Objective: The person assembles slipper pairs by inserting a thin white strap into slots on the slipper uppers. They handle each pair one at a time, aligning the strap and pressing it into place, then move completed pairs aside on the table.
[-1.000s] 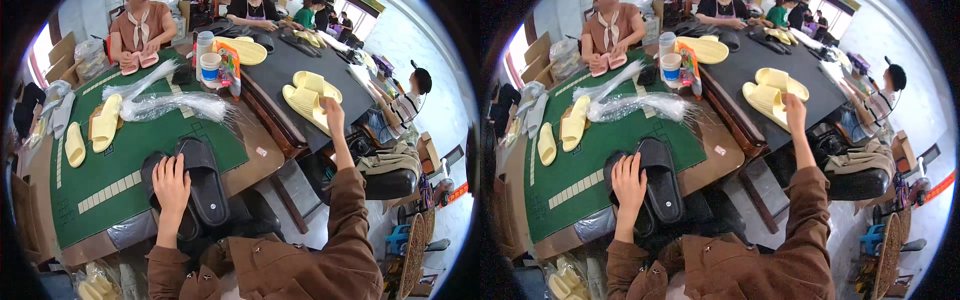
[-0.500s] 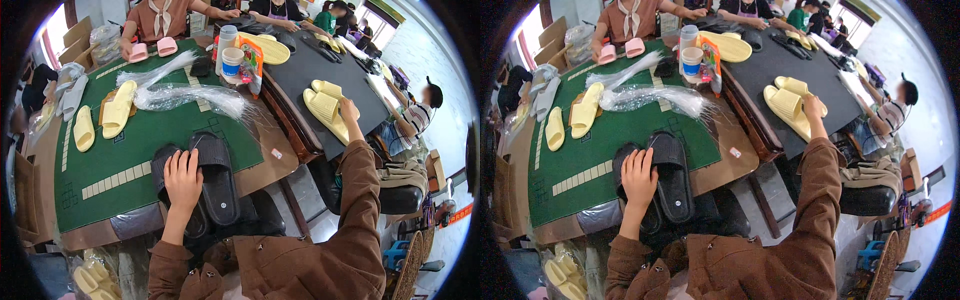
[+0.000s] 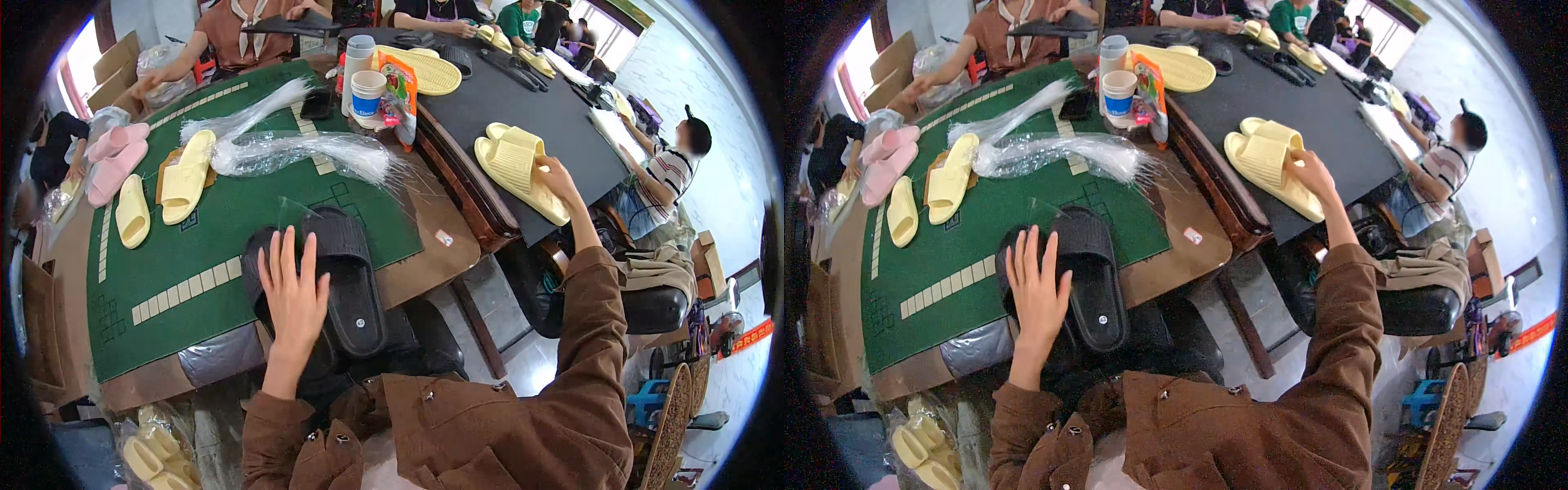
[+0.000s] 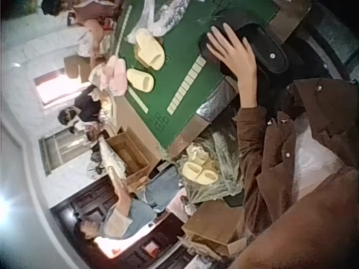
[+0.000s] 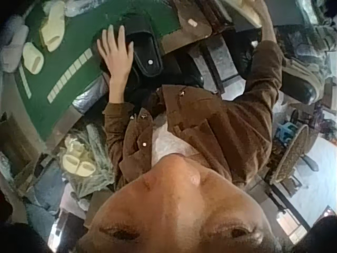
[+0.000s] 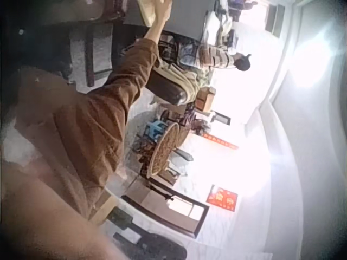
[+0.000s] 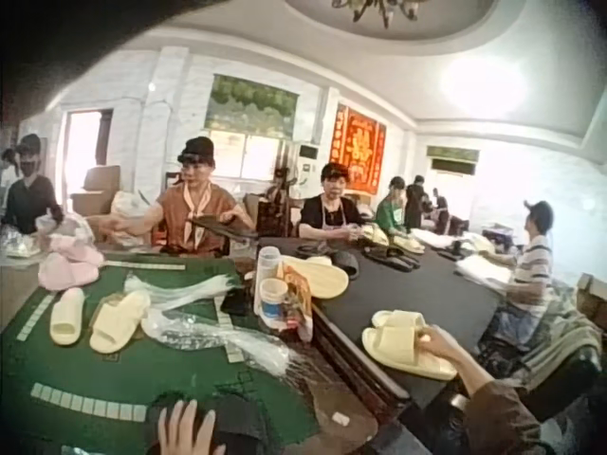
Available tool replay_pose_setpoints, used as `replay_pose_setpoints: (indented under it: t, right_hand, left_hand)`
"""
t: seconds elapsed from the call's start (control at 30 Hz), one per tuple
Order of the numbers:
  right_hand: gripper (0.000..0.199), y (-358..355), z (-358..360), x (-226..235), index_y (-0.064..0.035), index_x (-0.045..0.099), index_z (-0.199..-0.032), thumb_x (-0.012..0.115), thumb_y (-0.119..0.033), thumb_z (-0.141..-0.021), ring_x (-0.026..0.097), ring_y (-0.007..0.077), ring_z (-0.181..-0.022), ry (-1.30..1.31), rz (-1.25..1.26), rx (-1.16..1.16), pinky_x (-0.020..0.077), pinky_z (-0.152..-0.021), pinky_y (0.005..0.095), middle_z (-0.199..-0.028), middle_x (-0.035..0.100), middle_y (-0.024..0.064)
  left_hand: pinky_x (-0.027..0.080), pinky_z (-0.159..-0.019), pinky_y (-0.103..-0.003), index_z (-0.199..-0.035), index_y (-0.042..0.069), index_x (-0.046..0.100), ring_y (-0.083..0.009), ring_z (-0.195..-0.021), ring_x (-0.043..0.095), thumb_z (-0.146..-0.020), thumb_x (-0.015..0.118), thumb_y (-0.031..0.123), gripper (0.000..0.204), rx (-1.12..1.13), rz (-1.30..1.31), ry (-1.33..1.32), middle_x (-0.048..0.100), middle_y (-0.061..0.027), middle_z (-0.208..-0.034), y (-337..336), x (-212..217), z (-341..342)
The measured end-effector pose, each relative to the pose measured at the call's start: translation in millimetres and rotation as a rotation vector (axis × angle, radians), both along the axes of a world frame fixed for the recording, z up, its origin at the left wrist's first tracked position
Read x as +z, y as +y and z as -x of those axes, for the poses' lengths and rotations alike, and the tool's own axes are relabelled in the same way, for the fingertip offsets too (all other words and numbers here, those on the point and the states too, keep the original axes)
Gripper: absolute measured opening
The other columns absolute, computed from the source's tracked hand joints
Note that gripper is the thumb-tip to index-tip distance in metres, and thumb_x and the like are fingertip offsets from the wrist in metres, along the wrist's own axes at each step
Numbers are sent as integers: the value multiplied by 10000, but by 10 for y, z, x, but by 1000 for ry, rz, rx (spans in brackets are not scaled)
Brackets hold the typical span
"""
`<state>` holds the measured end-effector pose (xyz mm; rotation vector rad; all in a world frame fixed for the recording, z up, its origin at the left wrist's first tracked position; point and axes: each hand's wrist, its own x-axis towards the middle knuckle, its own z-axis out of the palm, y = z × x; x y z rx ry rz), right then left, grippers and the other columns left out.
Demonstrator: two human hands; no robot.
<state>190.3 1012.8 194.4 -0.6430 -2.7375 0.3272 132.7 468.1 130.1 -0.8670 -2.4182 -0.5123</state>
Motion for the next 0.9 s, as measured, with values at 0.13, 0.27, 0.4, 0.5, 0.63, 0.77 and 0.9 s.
replay_pose_setpoints:
  t: [0.13,0.27,0.4,0.5,0.63,0.77,0.9]
  right_hand:
    - [302,-154,138,-139,-37,612,-1070,523,-239,-864,622,401,-970,58,-79,-211,486,-822,467,-1114,607,186]
    - [295,-83,138,-254,-27,604,-1058,519,-257,-895,611,437,-952,168,-122,-105,479,-797,476,-1029,628,216]
    - [248,-596,85,-65,6,563,-930,566,-240,-900,595,291,-727,47,130,-19,474,-642,394,-811,612,177]
    - [222,-1065,-36,-102,10,548,-891,618,-200,-890,544,175,-647,48,209,-48,457,-560,302,-804,605,119]
    - [182,-2031,-136,-127,43,549,-870,593,-133,-886,554,151,-632,150,244,168,469,-562,294,-762,616,102]
    - [229,-2940,-100,-148,55,559,-864,632,-163,-865,592,150,-622,152,563,372,483,-565,291,-786,648,111]
    - [317,-3504,136,-356,62,567,-855,674,-237,-845,590,187,-650,8,501,418,484,-593,346,-764,640,129]
  left_hand:
    - [271,-1096,-571,-1367,42,490,-482,-1342,299,-830,653,138,570,-119,-169,-119,302,-285,-1460,-115,19,-483]
    - [249,-1090,-553,-1420,58,414,-520,-1327,259,-847,685,140,639,-93,-169,-393,254,-344,-1432,-150,-86,-711]
    - [319,-1048,-535,-1389,89,469,-504,-1247,369,-888,661,240,558,-42,-142,-316,343,-331,-1374,-136,-219,-638]
    - [335,-1037,-531,-1361,71,494,-496,-1227,393,-893,649,287,538,18,-48,-259,380,-331,-1336,13,-318,-534]
    - [351,-1039,-520,-1308,41,529,-469,-1193,437,-868,661,281,519,40,-43,-212,421,-325,-1293,-26,-367,-464]
    - [357,-1047,-505,-1285,50,552,-447,-1204,448,-822,690,223,514,105,-23,-204,449,-289,-1291,-224,-403,-442]
    - [381,-1019,-499,-1257,34,574,-410,-1144,492,-780,694,143,504,244,23,-194,491,-257,-1244,-752,-364,-367]
